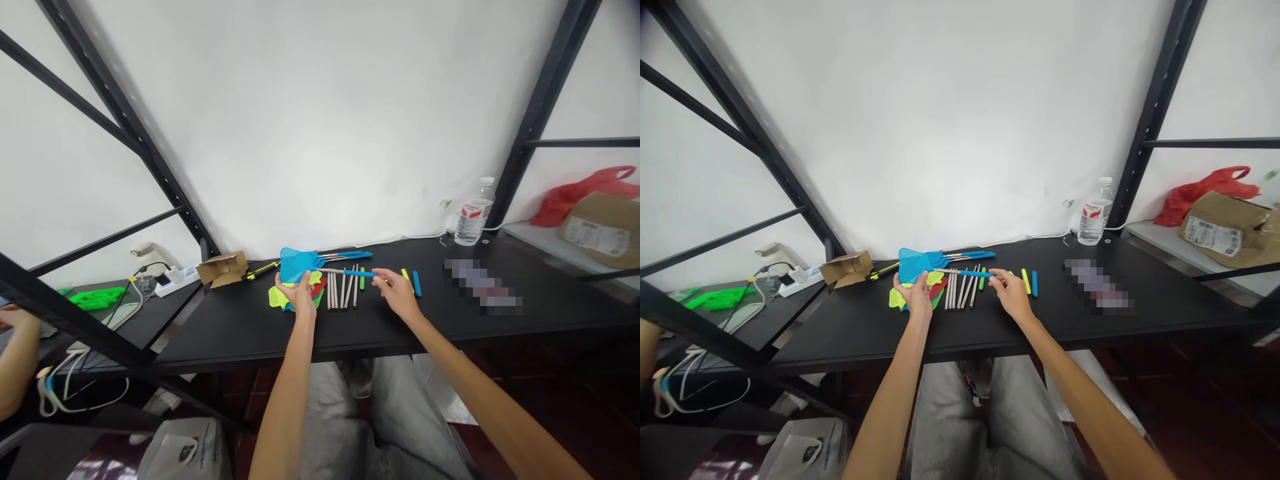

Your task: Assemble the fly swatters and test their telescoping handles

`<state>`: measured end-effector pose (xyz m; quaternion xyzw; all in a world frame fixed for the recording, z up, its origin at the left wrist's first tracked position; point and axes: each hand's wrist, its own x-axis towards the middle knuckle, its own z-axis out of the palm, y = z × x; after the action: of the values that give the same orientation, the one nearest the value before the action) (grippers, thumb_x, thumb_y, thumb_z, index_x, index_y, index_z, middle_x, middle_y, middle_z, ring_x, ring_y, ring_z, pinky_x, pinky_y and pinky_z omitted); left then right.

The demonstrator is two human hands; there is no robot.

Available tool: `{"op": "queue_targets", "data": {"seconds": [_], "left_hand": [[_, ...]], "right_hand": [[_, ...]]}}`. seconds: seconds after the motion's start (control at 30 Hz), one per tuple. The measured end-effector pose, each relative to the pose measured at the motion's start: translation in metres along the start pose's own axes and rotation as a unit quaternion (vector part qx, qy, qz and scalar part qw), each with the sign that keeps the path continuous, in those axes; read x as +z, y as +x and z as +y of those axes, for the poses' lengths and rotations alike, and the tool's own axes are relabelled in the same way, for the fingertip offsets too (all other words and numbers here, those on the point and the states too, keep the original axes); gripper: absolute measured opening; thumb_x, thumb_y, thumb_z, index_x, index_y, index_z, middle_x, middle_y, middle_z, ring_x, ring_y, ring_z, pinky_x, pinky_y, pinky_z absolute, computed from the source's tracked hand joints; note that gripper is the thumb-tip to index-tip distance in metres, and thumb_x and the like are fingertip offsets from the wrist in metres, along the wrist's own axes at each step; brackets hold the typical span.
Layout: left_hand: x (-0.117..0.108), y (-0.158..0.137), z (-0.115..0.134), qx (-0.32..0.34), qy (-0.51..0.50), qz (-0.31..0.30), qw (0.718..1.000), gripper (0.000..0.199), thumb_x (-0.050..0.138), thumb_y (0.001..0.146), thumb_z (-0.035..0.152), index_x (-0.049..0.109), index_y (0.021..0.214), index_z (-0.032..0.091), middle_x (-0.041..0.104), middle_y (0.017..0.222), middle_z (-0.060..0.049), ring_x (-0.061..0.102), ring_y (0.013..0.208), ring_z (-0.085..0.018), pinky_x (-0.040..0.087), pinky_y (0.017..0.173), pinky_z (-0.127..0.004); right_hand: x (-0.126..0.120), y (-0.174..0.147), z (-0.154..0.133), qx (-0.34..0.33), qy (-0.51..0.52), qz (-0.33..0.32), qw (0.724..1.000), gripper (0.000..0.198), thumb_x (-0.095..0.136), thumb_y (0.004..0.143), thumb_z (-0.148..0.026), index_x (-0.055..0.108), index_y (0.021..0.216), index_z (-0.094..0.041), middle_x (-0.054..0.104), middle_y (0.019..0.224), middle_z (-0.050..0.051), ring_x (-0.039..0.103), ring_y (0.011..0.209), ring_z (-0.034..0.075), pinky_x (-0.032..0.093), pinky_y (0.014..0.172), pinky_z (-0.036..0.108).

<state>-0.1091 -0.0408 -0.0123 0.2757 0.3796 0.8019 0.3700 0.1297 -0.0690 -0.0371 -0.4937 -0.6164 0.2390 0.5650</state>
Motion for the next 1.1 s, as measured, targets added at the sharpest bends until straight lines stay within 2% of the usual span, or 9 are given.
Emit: {"op": "queue_targets", "data": {"seconds": [0.17, 0.33, 0.47, 0.57, 0.67, 0.8, 0.97, 1.1], "left_hand": [[-0.002, 0.000, 0.001, -0.004, 0.006, -0.003, 1.000, 0.088, 0.086, 0.062, 0.028, 0.038, 0.136, 0.034, 0.045, 0.066, 0.011, 0.035, 0.047, -0.003, 0.042, 0.053, -0.020], [-0.003, 0.000, 0.004, -0.016, 0.011, -0.006, 1.000, 0.075, 0.077, 0.071, 0.034, 0.034, 0.133, 0.033, 0.048, 0.070, 0.010, 0.036, 0.043, -0.003, 0.042, 0.051, -0.021], [-0.003, 0.000, 0.003, 0.030, 0.066, -0.018, 0.997, 0.056, 0.073, 0.073, 0.033, 0.040, 0.117, 0.027, 0.052, 0.070, 0.009, 0.043, 0.042, -0.005, 0.039, 0.047, -0.019], [0.000, 0.005, 0.001, 0.039, 0.103, 0.004, 0.994, 0.053, 0.070, 0.073, 0.028, 0.039, 0.116, 0.026, 0.055, 0.071, 0.007, 0.052, 0.045, -0.008, 0.044, 0.049, -0.021], [0.005, 0.019, 0.000, 0.032, 0.125, 0.040, 0.991, 0.051, 0.065, 0.074, 0.021, 0.038, 0.116, 0.025, 0.054, 0.070, 0.008, 0.057, 0.049, -0.010, 0.050, 0.055, -0.025], [0.014, 0.048, 0.002, 0.013, 0.117, 0.050, 0.992, 0.047, 0.060, 0.076, 0.014, 0.037, 0.116, 0.025, 0.055, 0.072, 0.007, 0.059, 0.052, -0.010, 0.054, 0.059, -0.026], [0.025, 0.084, 0.002, -0.053, 0.123, 0.081, 0.988, 0.046, 0.056, 0.077, 0.004, 0.038, 0.116, 0.023, 0.059, 0.077, 0.003, 0.066, 0.059, -0.013, 0.056, 0.063, -0.027], [0.028, 0.106, -0.003, -0.070, 0.143, 0.081, 0.984, 0.043, 0.056, 0.078, 0.001, 0.040, 0.112, 0.023, 0.059, 0.079, 0.002, 0.066, 0.058, -0.012, 0.057, 0.061, -0.027]], "right_hand": [[0.000, -0.003, -0.004, -0.031, -0.042, 0.021, 0.998, 0.036, 0.055, 0.088, -0.044, 0.071, 0.109, -0.020, 0.073, 0.088, 0.008, 0.067, 0.073, 0.021, 0.050, 0.064, 0.031], [-0.003, -0.003, -0.010, -0.033, -0.068, 0.063, 0.995, 0.037, 0.055, 0.088, -0.046, 0.073, 0.105, -0.018, 0.072, 0.083, 0.007, 0.060, 0.061, 0.018, 0.045, 0.060, 0.030], [-0.003, -0.001, -0.009, 0.003, -0.053, 0.122, 0.991, 0.041, 0.054, 0.088, -0.045, 0.072, 0.109, -0.015, 0.072, 0.086, 0.009, 0.059, 0.061, 0.018, 0.046, 0.060, 0.030], [-0.002, 0.001, -0.006, 0.011, -0.025, 0.125, 0.992, 0.044, 0.053, 0.088, -0.043, 0.067, 0.118, -0.014, 0.074, 0.089, 0.009, 0.062, 0.064, 0.018, 0.049, 0.064, 0.031], [-0.002, 0.002, -0.004, 0.006, -0.023, 0.107, 0.994, 0.044, 0.051, 0.090, -0.042, 0.064, 0.123, -0.016, 0.075, 0.089, 0.007, 0.064, 0.068, 0.019, 0.051, 0.070, 0.032], [-0.002, 0.002, -0.003, 0.002, -0.021, 0.103, 0.994, 0.040, 0.049, 0.092, -0.040, 0.066, 0.119, -0.017, 0.075, 0.090, 0.008, 0.067, 0.075, 0.021, 0.051, 0.071, 0.032], [-0.001, 0.003, -0.003, 0.005, -0.011, 0.107, 0.994, 0.036, 0.048, 0.092, -0.039, 0.067, 0.114, -0.019, 0.074, 0.088, 0.006, 0.066, 0.069, 0.019, 0.050, 0.067, 0.030], [0.000, 0.004, -0.002, 0.010, -0.012, 0.107, 0.994, 0.033, 0.047, 0.091, -0.037, 0.068, 0.110, -0.020, 0.074, 0.084, 0.004, 0.064, 0.064, 0.017, 0.049, 0.064, 0.028]]}}
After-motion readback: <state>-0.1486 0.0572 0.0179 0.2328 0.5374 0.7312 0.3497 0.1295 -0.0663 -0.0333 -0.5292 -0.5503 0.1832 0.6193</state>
